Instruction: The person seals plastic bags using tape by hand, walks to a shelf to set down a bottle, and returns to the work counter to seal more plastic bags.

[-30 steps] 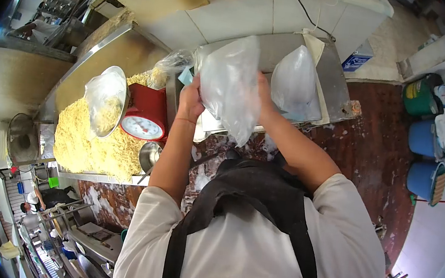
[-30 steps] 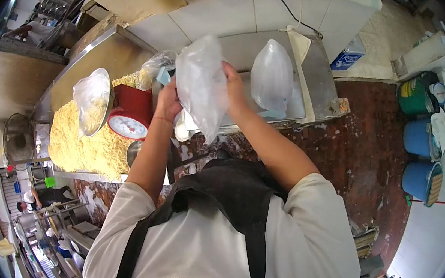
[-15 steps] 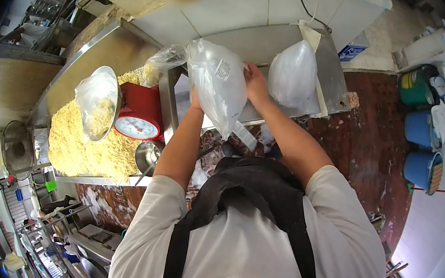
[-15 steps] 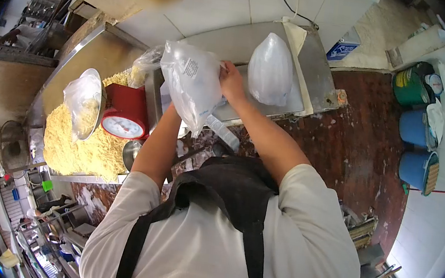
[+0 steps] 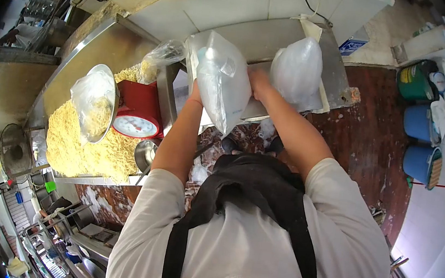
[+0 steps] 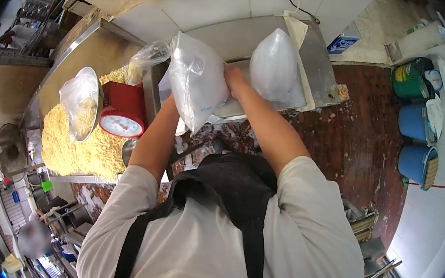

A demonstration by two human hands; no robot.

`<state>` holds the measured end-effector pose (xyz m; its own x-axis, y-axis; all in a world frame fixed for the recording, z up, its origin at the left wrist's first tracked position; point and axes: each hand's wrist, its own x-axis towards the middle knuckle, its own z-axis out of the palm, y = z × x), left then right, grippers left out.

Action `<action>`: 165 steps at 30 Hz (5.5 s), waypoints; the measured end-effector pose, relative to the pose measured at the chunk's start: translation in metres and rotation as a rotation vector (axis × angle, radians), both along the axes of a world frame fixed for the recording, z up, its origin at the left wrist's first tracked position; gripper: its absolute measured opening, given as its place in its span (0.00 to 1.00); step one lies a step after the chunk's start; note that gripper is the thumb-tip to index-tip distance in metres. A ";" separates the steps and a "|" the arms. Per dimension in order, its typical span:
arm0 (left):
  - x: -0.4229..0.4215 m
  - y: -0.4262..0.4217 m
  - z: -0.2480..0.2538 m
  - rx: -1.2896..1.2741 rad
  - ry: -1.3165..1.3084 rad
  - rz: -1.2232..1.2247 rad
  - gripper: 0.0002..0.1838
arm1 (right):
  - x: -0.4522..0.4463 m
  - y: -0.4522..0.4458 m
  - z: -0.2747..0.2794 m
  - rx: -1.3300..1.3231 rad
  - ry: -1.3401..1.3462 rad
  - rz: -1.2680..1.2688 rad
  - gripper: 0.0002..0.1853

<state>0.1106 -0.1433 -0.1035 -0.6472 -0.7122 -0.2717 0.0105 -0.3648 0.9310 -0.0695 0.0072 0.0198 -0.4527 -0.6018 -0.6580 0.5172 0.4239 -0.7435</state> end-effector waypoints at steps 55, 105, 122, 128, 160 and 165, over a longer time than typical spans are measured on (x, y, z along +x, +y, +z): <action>-0.126 0.237 0.248 -0.772 -0.404 -0.234 0.15 | -0.076 0.207 0.115 -0.395 1.075 0.173 0.07; -0.010 0.046 0.173 0.302 0.368 0.224 0.22 | 0.023 0.026 0.044 -0.491 -0.066 -0.337 0.09; -0.020 0.009 0.073 0.184 0.074 0.126 0.24 | -0.002 0.000 -0.014 -0.089 0.023 0.006 0.22; -0.018 0.010 0.049 0.097 -0.036 0.128 0.25 | -0.007 -0.010 -0.149 -0.125 0.372 0.112 0.22; 0.041 0.189 0.127 -0.506 -0.751 -0.111 0.21 | -0.029 0.166 0.007 -0.122 0.845 1.065 0.27; -0.035 0.221 0.198 -0.818 -0.327 -0.221 0.16 | -0.102 0.238 0.022 0.097 0.832 0.874 0.21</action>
<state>0.0756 0.0779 0.0942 -0.7712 -0.6327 0.0701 -0.2918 0.4492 0.8444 -0.1716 0.2451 0.0421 -0.2239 -0.8804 -0.4181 -0.5934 0.4634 -0.6581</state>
